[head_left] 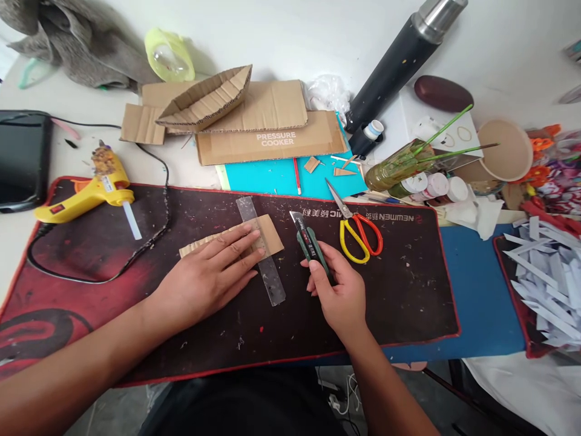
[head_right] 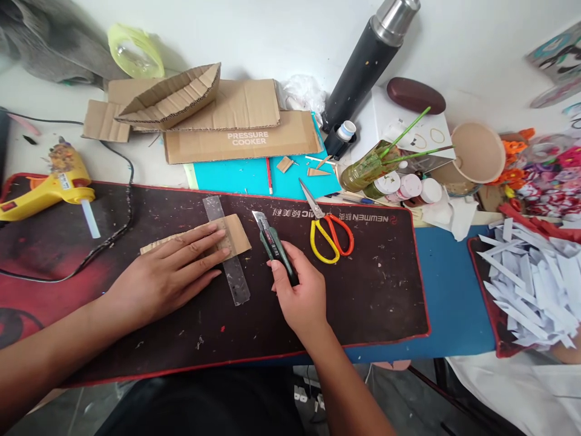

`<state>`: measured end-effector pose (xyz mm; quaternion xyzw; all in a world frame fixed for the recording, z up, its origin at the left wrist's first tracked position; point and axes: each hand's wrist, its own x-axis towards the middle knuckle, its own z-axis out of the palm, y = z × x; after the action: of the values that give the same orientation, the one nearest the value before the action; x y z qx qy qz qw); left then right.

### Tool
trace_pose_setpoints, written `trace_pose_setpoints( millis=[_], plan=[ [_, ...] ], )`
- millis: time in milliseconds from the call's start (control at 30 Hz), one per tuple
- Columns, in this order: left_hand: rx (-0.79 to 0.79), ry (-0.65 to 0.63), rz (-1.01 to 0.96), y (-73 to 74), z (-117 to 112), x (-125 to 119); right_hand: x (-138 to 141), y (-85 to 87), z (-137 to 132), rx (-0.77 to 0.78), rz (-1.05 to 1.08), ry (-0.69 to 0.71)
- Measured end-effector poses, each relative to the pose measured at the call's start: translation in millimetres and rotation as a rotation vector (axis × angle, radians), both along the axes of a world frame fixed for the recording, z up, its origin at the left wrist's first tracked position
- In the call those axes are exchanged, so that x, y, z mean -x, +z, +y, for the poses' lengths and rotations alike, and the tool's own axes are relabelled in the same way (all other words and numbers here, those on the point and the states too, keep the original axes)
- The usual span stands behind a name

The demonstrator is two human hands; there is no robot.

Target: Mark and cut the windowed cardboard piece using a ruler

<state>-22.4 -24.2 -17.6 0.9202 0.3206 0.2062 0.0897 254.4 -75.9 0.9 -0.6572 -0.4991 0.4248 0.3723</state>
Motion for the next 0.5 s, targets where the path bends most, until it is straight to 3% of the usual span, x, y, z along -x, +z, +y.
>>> trace_pose_setpoints(
  millis=[167,500],
  plan=[
    [0.059,0.015,-0.029,-2.2,-1.3,1.1,-0.1,-0.4,0.0,0.017,-0.001,-0.005],
    [0.023,0.006,-0.016,-1.1,-2.0,0.3,0.3,0.1,0.2,0.009,-0.003,-0.003]
  ],
)
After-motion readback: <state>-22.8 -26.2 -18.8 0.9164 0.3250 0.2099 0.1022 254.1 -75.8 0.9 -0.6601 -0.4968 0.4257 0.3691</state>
